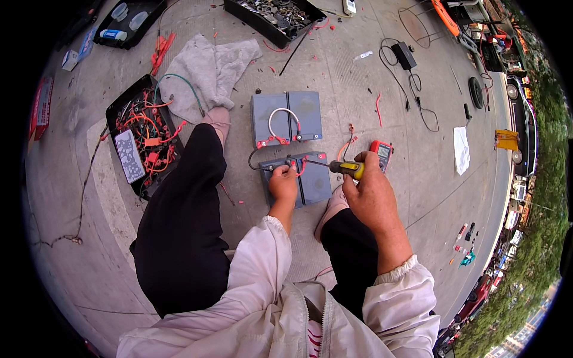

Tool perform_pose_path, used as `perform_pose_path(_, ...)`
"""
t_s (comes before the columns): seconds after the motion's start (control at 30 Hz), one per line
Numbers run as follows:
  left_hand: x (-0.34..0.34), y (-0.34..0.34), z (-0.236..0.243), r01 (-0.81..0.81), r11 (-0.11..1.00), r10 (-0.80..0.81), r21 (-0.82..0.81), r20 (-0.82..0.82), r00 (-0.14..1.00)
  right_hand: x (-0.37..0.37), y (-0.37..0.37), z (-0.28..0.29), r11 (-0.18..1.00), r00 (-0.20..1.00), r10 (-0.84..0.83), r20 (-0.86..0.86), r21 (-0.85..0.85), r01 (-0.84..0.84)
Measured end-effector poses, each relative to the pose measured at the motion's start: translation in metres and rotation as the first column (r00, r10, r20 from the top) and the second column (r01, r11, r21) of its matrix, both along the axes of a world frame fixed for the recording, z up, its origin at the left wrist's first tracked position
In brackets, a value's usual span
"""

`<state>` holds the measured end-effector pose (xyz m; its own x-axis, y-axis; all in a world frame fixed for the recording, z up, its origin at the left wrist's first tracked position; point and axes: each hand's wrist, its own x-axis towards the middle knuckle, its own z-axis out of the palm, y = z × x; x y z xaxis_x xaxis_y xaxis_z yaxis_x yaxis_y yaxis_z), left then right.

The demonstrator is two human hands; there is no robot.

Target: The person sits on the ground and uses a screwdriver to tighten screws on the terminals of two gray battery packs. They handle red and black wires and small metal nuts while assembling the connections.

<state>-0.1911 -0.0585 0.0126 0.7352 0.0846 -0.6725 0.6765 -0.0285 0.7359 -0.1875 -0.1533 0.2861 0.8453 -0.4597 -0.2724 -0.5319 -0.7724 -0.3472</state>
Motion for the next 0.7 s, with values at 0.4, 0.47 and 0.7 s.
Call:
perform_pose_path(0.4, -0.006, 0.002, -0.027, 0.219, 0.97, -0.212, 0.102, -0.079, 0.974, 0.0, 0.007, -0.001, 0.989, 0.995, 0.065, 0.069, -0.136, -0.055)
perform_pose_path(0.47, -0.006, 0.005, -0.03, 0.238, 0.967, -0.232, 0.095, -0.065, 0.971, 0.005, 0.011, 0.001, 0.98, 0.99, 0.126, 0.056, -0.16, -0.116)
perform_pose_path(0.7, -0.002, 0.005, -0.003, 0.207, 0.977, -0.212, -0.046, -0.146, 0.966, 0.008, 0.005, 0.003, 0.961, 0.981, -0.047, -0.189, -0.275, -0.007)
